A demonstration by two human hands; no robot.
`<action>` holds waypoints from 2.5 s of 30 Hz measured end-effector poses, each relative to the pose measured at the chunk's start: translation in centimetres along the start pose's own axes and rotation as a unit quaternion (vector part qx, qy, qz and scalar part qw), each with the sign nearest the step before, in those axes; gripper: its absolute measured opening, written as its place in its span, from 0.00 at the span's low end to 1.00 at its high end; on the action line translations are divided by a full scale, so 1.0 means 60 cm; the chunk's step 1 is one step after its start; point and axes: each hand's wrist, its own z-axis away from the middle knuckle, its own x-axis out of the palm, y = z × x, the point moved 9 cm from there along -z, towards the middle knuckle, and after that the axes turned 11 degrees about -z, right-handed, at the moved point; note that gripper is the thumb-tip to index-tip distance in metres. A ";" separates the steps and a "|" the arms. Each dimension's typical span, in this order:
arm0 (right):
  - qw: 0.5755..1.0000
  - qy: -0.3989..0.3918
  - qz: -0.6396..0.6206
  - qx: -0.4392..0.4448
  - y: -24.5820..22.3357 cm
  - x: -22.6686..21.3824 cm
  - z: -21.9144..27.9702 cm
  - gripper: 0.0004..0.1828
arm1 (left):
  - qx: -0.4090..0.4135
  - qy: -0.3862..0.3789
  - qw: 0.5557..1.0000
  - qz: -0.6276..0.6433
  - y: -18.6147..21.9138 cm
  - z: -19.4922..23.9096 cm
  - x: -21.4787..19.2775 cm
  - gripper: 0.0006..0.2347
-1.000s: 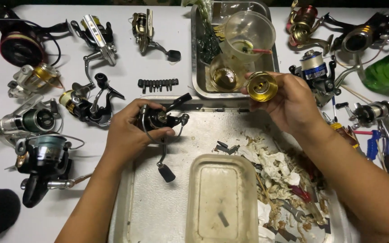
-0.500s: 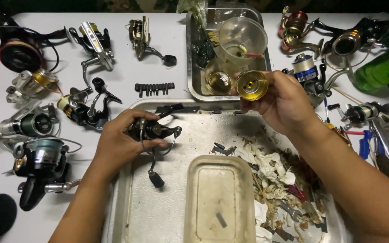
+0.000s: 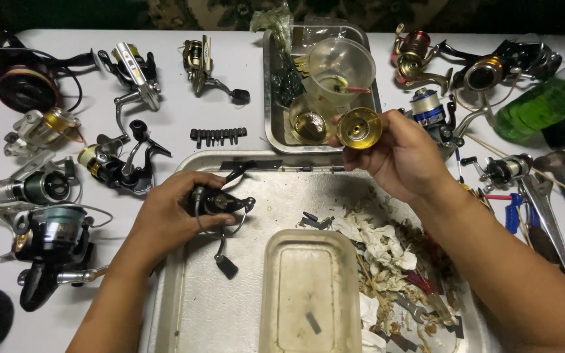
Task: The person disassembles two fishing reels on a white table. They remove the spool and rotor from the first reel, then remove the spool and rotor from a second reel, placing the parts into a metal tray.
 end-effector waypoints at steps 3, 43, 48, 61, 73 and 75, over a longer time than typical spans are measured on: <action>1.000 -0.002 -0.009 0.004 0.004 -0.007 0.002 0.21 | -0.018 -0.006 1.000 -0.013 -0.005 0.010 0.000 0.22; 0.997 0.049 -0.030 0.060 0.094 -0.061 0.038 0.13 | 0.288 -0.066 0.944 -0.144 0.291 -0.104 0.094 0.21; 0.995 0.046 -0.023 0.081 0.094 -0.054 0.040 0.22 | 0.243 -0.084 0.964 -0.071 0.264 -0.103 0.089 0.20; 0.983 0.116 0.142 0.005 0.045 -0.020 0.066 0.25 | 0.180 -0.060 0.979 -0.076 0.211 -0.093 0.092 0.24; 0.863 -0.008 0.438 -0.250 -0.019 0.051 0.105 0.16 | 0.160 -0.062 0.984 -0.055 0.207 -0.085 0.085 0.24; 0.742 -0.127 0.522 -0.402 -0.027 0.103 0.137 0.12 | 0.134 -0.067 0.989 -0.014 0.207 -0.086 0.080 0.23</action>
